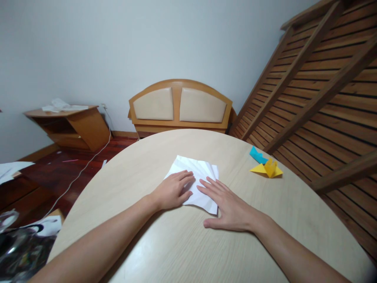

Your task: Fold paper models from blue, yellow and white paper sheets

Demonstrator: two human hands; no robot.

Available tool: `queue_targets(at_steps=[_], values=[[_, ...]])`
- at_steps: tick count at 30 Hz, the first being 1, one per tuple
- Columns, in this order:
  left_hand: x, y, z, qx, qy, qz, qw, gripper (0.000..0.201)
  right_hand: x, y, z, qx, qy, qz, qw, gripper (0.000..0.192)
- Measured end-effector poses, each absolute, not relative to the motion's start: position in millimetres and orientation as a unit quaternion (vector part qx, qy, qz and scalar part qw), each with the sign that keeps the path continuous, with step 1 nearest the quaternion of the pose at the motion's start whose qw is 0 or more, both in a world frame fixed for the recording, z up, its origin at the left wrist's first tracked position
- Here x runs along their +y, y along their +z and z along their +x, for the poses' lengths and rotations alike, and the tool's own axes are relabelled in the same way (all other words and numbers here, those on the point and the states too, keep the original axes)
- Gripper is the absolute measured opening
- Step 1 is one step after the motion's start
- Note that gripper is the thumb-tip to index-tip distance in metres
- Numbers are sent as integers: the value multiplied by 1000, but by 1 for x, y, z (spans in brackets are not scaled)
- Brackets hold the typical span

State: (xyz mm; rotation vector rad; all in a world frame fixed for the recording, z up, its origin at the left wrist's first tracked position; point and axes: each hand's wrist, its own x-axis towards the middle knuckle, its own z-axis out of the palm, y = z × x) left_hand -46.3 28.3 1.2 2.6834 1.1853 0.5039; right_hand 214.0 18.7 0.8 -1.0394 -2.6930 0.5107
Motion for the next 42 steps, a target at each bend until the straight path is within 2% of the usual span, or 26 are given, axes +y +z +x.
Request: queue_targets(at_steps=[3,7,12,16,21,24,25,29,31,35,38,42], values=[[18,8,-41,374,177,907,79,41,18,-2,212,-906,160,-371,124,96],[10,13,-37,350,156,918,103,54,20,-5,212,-899,138,-384,158,72],[12,10,-36,366,163,909,115,28,29,-6,219,-903,142,-356,197,38],[13,10,-35,374,173,905,108,23,33,1,220,-886,149,-371,235,18],[15,10,-31,399,164,897,100,25,35,3,213,-861,139,-413,264,23],[16,7,-32,430,176,880,104,21,38,-2,211,-848,138,-428,282,19],[16,5,-33,436,186,873,110,24,39,-5,211,-843,140,-433,288,17],[16,-1,-35,417,231,870,128,65,42,-11,213,-826,148,-457,294,19],[16,-2,-36,400,227,880,121,72,42,-12,214,-824,145,-461,296,20],[16,-1,-35,390,202,893,97,55,43,-10,215,-837,128,-440,298,21],[16,0,-34,376,196,903,76,41,40,-5,214,-871,86,-402,269,26],[19,-3,-34,358,194,912,58,42,27,-1,211,-916,71,-342,196,31]])
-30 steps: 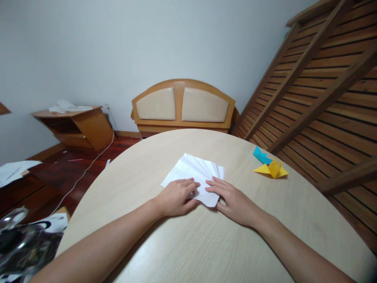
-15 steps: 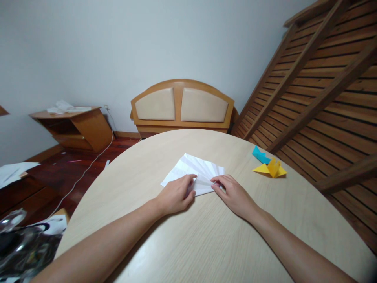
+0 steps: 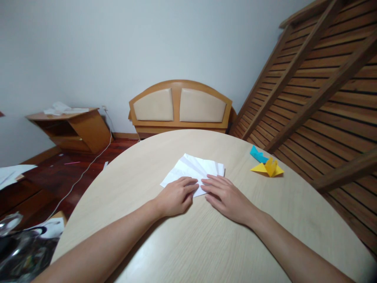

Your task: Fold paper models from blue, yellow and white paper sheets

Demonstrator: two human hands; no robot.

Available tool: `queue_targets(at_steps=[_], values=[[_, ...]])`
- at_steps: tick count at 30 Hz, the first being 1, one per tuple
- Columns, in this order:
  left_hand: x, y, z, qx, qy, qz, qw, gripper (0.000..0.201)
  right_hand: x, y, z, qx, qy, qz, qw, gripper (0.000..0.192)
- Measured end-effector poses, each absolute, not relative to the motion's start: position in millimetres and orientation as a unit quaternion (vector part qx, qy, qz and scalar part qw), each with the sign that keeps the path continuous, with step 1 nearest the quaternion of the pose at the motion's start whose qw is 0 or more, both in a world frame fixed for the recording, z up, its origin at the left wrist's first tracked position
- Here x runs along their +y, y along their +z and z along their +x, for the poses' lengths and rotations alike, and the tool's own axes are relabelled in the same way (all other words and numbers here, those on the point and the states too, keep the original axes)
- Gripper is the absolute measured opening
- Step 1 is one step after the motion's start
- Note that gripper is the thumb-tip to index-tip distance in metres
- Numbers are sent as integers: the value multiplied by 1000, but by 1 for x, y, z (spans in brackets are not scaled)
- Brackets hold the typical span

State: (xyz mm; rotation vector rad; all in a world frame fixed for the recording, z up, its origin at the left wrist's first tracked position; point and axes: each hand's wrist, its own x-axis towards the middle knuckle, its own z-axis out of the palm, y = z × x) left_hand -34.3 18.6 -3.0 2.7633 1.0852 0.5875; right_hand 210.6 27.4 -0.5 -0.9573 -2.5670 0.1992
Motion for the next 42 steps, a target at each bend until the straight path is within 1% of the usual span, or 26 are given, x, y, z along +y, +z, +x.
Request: queue_targets(at_steps=[3,4,7,10,14,17,22,27,28,30,32,34,40,42], values=[[20,-6,-35,374,176,909,48,46,20,-1,209,-926,115,-332,137,59],[19,-6,-35,385,166,907,43,46,18,0,209,-925,126,-336,124,65],[16,-3,-32,424,150,893,17,41,14,3,208,-922,138,-346,104,72],[12,1,-28,453,163,877,-6,37,9,8,202,-920,130,-357,101,76],[13,1,-27,464,175,868,10,34,1,12,193,-922,120,-354,100,81],[17,-1,-29,472,181,863,20,33,0,15,194,-929,125,-335,97,80],[18,-1,-28,483,211,850,1,30,4,18,202,-935,155,-306,88,73],[15,0,-25,456,218,862,28,22,5,16,203,-926,172,-327,73,84],[14,0,-24,458,218,861,27,21,6,16,204,-927,173,-326,70,83],[12,1,-24,461,211,861,19,19,9,19,209,-930,175,-316,67,75],[11,3,-24,470,203,859,12,22,12,23,217,-932,174,-310,68,63],[11,4,-24,482,193,855,11,29,15,27,226,-931,168,-316,71,57],[7,6,-23,493,176,852,14,49,18,33,233,-928,172,-325,60,54],[6,6,-23,490,173,854,10,50,17,33,232,-930,169,-322,61,53]])
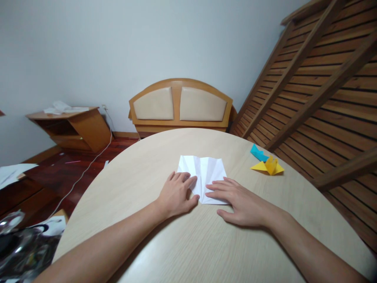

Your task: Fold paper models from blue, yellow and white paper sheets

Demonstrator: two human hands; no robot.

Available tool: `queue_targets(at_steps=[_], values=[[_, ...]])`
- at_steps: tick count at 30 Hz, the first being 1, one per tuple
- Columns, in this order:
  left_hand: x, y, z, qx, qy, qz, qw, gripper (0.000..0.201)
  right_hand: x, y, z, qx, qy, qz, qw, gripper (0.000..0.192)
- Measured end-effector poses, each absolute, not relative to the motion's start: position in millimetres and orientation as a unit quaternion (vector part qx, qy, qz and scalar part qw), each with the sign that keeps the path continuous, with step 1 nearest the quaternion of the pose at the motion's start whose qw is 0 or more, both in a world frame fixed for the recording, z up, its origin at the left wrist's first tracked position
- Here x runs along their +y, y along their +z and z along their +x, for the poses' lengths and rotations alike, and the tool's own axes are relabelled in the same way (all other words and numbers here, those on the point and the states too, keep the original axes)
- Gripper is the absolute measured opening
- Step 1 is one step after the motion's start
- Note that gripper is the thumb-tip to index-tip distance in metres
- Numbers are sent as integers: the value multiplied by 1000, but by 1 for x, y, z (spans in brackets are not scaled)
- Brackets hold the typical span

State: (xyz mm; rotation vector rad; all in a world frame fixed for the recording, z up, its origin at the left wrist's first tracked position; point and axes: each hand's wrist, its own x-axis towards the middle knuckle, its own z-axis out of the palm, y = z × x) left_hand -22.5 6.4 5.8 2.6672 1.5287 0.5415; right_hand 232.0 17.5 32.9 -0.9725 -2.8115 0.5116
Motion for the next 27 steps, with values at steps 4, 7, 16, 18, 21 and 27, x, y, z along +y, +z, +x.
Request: queue_targets(at_steps=[4,7,16,18,21,27], values=[[5,6,-20,486,164,859,-7,49,20,30,238,-934,145,-317,74,71],[3,4,-18,491,159,856,-15,51,25,25,246,-933,127,-323,92,83],[3,2,-15,449,180,875,29,51,32,29,251,-929,123,-323,133,61],[5,1,-16,446,178,876,38,53,32,31,249,-933,127,-311,131,45],[6,-1,-18,452,173,874,47,56,30,32,244,-927,141,-315,148,29],[6,-3,-21,441,159,880,78,57,27,30,240,-897,205,-347,180,18]])
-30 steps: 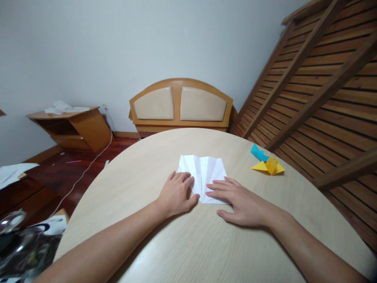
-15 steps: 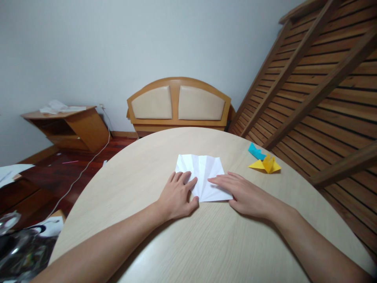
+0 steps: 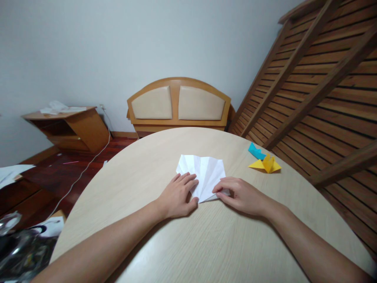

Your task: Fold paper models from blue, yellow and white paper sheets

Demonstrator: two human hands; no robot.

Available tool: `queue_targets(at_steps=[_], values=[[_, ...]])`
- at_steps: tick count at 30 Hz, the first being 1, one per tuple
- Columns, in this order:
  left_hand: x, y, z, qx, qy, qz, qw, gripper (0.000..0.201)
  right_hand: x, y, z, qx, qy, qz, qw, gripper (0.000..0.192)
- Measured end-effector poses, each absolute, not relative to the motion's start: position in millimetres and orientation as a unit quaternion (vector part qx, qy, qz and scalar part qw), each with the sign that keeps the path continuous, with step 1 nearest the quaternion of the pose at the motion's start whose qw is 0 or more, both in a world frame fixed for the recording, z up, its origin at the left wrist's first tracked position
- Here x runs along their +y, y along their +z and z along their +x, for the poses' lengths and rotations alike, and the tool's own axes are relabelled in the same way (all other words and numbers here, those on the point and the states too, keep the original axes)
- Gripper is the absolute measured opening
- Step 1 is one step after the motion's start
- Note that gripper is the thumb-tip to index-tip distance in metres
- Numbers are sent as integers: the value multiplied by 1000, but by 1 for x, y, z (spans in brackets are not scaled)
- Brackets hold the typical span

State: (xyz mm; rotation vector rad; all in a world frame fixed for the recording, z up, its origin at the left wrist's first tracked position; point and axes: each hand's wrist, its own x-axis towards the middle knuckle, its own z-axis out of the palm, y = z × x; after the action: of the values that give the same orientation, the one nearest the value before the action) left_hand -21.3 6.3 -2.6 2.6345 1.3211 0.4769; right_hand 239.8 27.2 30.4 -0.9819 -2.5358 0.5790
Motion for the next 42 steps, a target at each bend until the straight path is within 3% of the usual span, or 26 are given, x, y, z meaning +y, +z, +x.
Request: queue_targets(at_steps=[4,7,12,21,26,28,31,34,42], values=[[8,-2,-24,423,146,890,85,61,31,27,244,-889,241,-344,181,31],[9,-2,-25,419,146,892,84,63,33,26,245,-881,289,-331,177,17],[9,-1,-26,399,135,904,80,64,34,21,239,-842,316,-393,192,24],[5,6,-26,370,129,917,78,52,43,-6,221,-803,257,-449,298,44],[5,5,-23,370,146,913,90,61,44,-8,219,-833,201,-418,301,30],[5,6,-22,372,145,913,86,64,44,-6,220,-846,169,-413,291,19],[3,10,-22,360,128,922,67,52,41,-2,220,-869,84,-414,257,13],[2,13,-22,357,118,925,60,46,33,4,214,-886,26,-405,226,18],[2,11,-22,363,119,923,52,49,15,0,205,-889,96,-427,135,43]])
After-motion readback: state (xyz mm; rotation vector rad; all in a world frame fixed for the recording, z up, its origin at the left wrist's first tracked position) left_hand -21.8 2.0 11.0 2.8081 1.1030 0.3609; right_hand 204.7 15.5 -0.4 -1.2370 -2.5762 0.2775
